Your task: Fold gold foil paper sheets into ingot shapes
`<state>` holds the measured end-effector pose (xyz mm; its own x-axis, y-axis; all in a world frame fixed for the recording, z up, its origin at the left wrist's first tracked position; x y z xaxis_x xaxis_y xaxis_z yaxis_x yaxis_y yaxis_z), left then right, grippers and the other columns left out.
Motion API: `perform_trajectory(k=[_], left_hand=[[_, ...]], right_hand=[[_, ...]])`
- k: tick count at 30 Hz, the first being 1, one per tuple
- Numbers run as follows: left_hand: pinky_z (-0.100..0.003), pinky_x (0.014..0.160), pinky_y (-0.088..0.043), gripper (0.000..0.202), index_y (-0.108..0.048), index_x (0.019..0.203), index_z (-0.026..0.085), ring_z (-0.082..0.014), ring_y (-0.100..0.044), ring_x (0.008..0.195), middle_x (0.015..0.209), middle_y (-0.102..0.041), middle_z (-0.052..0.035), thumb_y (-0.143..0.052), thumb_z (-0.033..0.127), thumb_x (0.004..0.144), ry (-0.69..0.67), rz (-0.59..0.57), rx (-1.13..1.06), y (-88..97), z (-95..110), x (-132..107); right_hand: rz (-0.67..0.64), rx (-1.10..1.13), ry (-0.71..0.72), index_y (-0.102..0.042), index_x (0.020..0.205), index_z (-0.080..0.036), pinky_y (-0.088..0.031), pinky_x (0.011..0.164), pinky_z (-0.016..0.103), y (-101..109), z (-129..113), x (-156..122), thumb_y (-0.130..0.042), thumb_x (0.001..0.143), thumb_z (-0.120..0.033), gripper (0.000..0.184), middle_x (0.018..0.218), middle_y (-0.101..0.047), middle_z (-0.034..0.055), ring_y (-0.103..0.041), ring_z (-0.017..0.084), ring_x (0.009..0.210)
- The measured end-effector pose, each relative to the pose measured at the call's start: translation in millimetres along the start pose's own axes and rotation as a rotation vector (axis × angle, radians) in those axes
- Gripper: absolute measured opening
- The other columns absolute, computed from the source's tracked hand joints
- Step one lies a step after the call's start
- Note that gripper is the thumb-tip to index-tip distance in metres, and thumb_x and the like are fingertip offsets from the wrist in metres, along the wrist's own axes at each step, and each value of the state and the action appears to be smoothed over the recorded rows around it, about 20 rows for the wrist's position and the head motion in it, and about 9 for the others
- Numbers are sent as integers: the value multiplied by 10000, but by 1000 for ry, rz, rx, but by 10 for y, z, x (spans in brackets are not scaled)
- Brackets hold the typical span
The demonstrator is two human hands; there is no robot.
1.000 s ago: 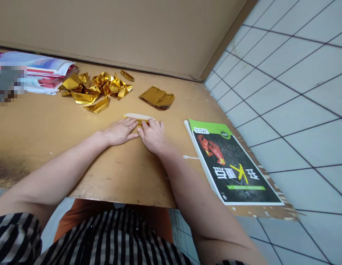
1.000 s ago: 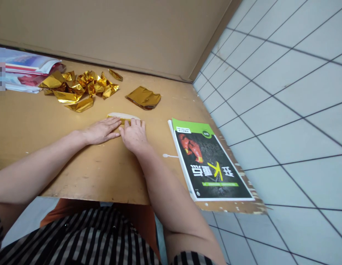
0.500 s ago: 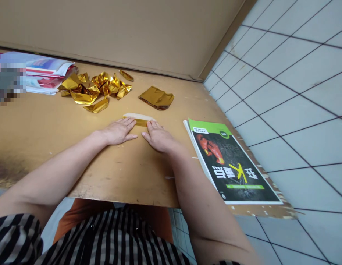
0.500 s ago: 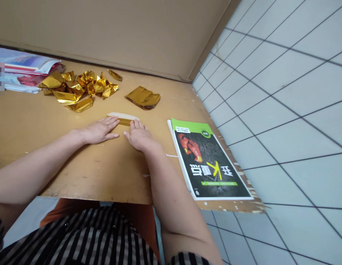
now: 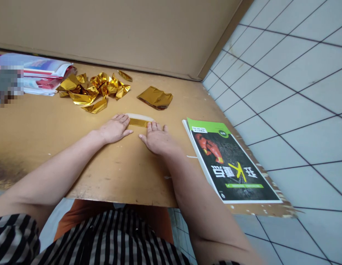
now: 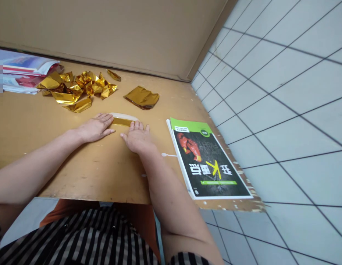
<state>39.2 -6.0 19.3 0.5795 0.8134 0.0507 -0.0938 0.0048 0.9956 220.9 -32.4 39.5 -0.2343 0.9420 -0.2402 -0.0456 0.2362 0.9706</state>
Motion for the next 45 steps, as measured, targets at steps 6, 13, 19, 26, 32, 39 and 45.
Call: perform_trajectory(k=[6, 13, 19, 26, 32, 39, 45], left_hand=[[-395, 1125, -312, 458, -514, 1321, 113, -243, -416, 1355, 1431, -496, -146, -358, 364, 972, -11, 42, -42, -18, -29, 10], [-394, 1067, -410, 312, -642, 1120, 130, -244, -574, 1192, 1218, -654, -133, -449, 287, 931, -41, 125, -103, -53, -111, 60], [-395, 1039, -444, 280, -673, 1078, 166, -238, -603, 1153, 1170, -686, -98, -488, 288, 908, -39, 184, -169, -112, -172, 90], [-352, 969, -495, 248, -702, 1038, 206, -217, -656, 1040, 1092, -723, -51, -531, 252, 865, -4, 199, -242, -80, -270, 87], [-354, 924, -513, 259, -702, 1015, 189, -220, -666, 989, 1040, -731, -70, -479, 231, 891, -42, 195, -145, -61, -301, 83], [-370, 880, -523, 277, -704, 978, 178, -234, -663, 977, 1030, -726, -103, -436, 209, 913, -95, 234, -85, -33, -283, 43], [-356, 877, -522, 230, -716, 938, 191, -214, -668, 936, 968, -738, -78, -492, 208, 890, -117, 270, -240, -44, -249, 62]], right_hand=[[29, 9, 14, -285, 1478, -30, -150, 1161, 553, -17, 56, 53, -257, 955, -480, 690, 1552, -267, 221, -220, 318, 1449], [169, 31, 56, -363, 1434, -8, -114, 1171, 550, -72, 99, 124, -284, 954, -436, 649, 1526, -322, 232, -213, 322, 1450], [114, 120, 231, -335, 1467, -74, -174, 1182, 470, -98, -76, 126, -281, 957, -442, 632, 1563, -277, 168, -213, 277, 1457], [88, 139, 189, -351, 1464, -87, -214, 1175, 460, -52, 11, 113, -264, 965, -441, 618, 1560, -290, 169, -235, 290, 1449], [81, 129, 190, -349, 1462, -69, -211, 1177, 462, -49, 9, 115, -267, 965, -450, 631, 1556, -291, 184, -226, 299, 1451], [96, 137, 185, -396, 1438, -80, -229, 1174, 431, -21, 24, 113, -306, 969, -416, 584, 1542, -324, 179, -272, 287, 1435], [205, 149, 266, -539, 1321, -136, -257, 1148, 481, -53, 60, 148, -339, 969, -354, 460, 1453, -465, 147, -358, 275, 1388]])
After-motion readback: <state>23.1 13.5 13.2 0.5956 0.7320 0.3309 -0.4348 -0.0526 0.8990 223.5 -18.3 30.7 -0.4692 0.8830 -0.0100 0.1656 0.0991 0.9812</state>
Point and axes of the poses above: each hand's wrist, its own x-axis towards the middle knuckle, its own y-axis out of the back of the hand, z = x × y, the point moved 1 cm from there along x, towards the middle knuckle
